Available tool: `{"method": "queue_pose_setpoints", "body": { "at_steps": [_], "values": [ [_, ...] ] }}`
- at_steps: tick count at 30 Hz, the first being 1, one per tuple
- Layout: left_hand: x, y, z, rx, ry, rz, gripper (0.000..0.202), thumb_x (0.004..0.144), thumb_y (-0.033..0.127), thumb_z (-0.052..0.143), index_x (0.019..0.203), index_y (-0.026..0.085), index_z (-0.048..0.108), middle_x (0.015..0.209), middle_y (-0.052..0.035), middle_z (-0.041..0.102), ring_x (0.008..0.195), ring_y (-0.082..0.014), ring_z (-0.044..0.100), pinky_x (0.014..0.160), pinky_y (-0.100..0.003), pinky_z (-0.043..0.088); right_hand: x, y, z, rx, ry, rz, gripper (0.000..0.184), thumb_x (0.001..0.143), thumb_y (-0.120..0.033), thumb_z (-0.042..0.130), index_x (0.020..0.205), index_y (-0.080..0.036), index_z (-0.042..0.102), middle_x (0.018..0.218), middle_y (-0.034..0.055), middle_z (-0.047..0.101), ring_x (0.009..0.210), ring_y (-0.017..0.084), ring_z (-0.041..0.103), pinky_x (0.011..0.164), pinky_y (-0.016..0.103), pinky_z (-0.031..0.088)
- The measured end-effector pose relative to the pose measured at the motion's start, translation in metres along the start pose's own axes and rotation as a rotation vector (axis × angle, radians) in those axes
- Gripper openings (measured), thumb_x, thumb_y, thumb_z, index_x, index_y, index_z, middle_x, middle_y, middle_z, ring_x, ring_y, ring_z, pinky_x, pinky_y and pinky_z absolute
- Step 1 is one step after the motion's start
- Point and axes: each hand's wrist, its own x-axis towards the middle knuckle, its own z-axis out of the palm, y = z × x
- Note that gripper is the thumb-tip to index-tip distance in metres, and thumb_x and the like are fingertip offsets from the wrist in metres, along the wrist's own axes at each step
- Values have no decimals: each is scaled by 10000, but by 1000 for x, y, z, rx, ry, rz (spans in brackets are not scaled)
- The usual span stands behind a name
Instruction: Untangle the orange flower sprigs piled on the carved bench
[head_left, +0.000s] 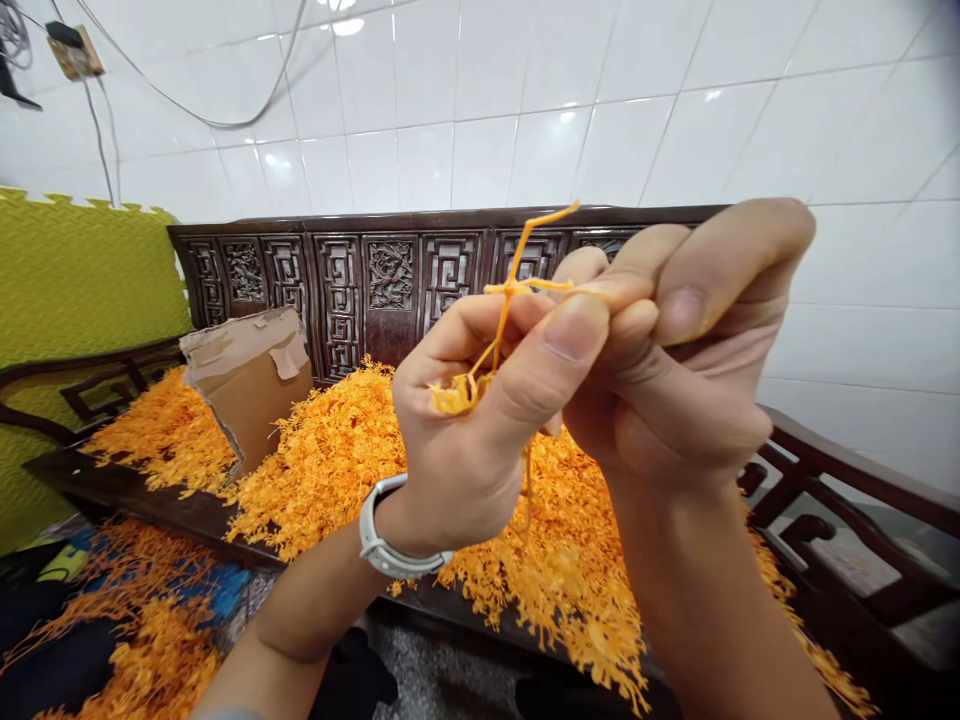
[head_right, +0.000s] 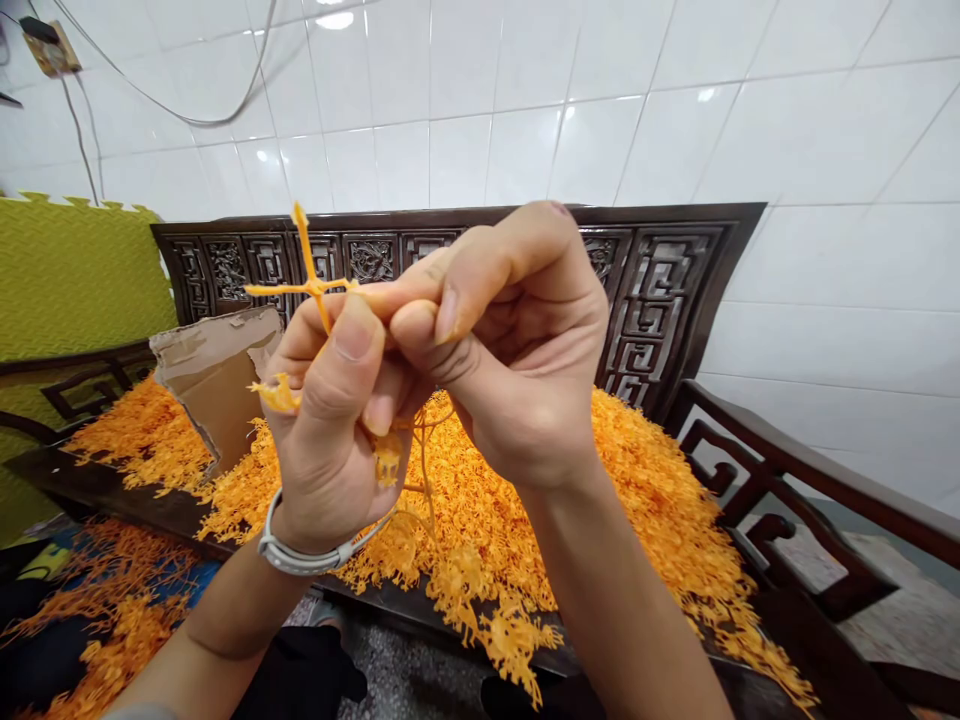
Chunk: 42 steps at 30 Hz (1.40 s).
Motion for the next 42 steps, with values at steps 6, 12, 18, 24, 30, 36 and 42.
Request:
{"method": "queue_pose_setpoints", "body": {
  "at_steps": [6, 12, 18, 24, 30, 36, 42],
  "values": [
    [1, 3, -1, 53, 60, -41, 406, 669, 590, 963, 762, 278, 721, 693, 28, 696, 576, -167, 643, 535, -350, 527, -1, -10, 6, 25, -14, 14, 280, 801, -82, 868, 840, -342, 772, 856, -65, 763, 501, 141, 659, 367, 326, 563],
    [-3, 1, -6, 21, -10, -1, 297, 773, 493, 930, 796, 289, 716, 738, 57, 730, 588, -159, 691, 550, -336, 529, 0, -19, 12, -24, -18, 1, 341, 809, -78, 849, 697, -360, 694, 827, -80, 740, 505, 152, 657, 349, 318, 546],
    [-1, -1, -7, 37, -27, 27, 264, 851, 511, 862, 801, 282, 741, 624, 36, 633, 457, -114, 560, 454, -312, 437, -3, -19, 7, -51, -1, 50, 266, 822, -78, 856, 824, -331, 774, 827, -55, 715, 513, 134, 624, 397, 305, 581],
    [0, 1, -9, 70, -48, 17, 294, 810, 560, 879, 855, 289, 775, 572, 29, 568, 427, -108, 483, 426, -304, 375, -7, -18, 5, -81, 4, 118, 258, 888, -147, 820, 862, -384, 722, 969, -76, 801, 575, 169, 698, 474, 327, 626],
    [0, -1, -5, 8, -22, 24, 289, 798, 526, 899, 810, 261, 782, 609, 29, 600, 431, -82, 423, 452, -282, 360, -9, -14, 2, -128, 25, 95, 228, 867, -256, 865, 863, -358, 661, 920, -59, 776, 617, 194, 718, 514, 360, 631],
    [-1, -2, -5, -105, -45, 6, 202, 867, 398, 873, 847, 215, 792, 702, 12, 648, 469, -51, 447, 479, -234, 402, -9, -7, 2, -284, 4, -68, 204, 886, -274, 835, 878, -361, 650, 904, -48, 754, 592, 188, 689, 503, 364, 601],
    [0, -2, -6, -18, 23, -14, 293, 767, 471, 936, 782, 254, 741, 635, 35, 636, 466, -93, 509, 475, -271, 435, -8, -7, 1, -365, 2, -114, 185, 898, -307, 822, 870, -357, 646, 902, -31, 756, 636, 211, 697, 525, 392, 593]
  ]
}}
